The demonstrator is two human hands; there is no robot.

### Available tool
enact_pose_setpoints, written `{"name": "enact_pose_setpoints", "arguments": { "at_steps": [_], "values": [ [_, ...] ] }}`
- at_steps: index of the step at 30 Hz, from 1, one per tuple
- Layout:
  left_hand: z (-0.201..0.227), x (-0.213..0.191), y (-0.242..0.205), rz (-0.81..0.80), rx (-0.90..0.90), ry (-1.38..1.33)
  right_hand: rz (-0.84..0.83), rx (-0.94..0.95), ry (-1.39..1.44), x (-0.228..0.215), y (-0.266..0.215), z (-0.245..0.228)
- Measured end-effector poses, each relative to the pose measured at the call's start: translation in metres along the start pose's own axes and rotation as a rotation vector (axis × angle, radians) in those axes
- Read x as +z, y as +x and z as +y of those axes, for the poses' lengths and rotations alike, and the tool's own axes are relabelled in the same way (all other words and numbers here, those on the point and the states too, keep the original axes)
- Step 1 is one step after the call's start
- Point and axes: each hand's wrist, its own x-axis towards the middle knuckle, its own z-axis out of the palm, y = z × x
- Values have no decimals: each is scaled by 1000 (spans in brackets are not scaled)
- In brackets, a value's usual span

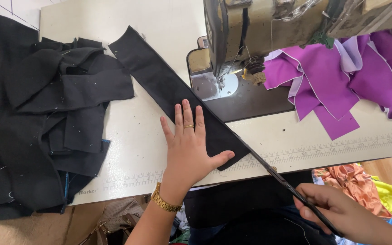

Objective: Cutting long strips of black fabric using tailor scissors on a sewing table.

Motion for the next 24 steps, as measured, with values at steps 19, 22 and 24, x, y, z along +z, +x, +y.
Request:
{"name": "enact_pose_setpoints", "arguments": {
  "at_steps": [19, 22, 24],
  "values": [
    [0, 3, -1, 6, 0, -29, 64, 47, -111, 6, -11, -10],
    [4, 1, -3, 16, -3, -52, 39, 73, -37, 1, -6, -10],
    [9, 0, -7, 27, 25, -11, -65, -72, 5, 0, -1, -15]
  ]
}}
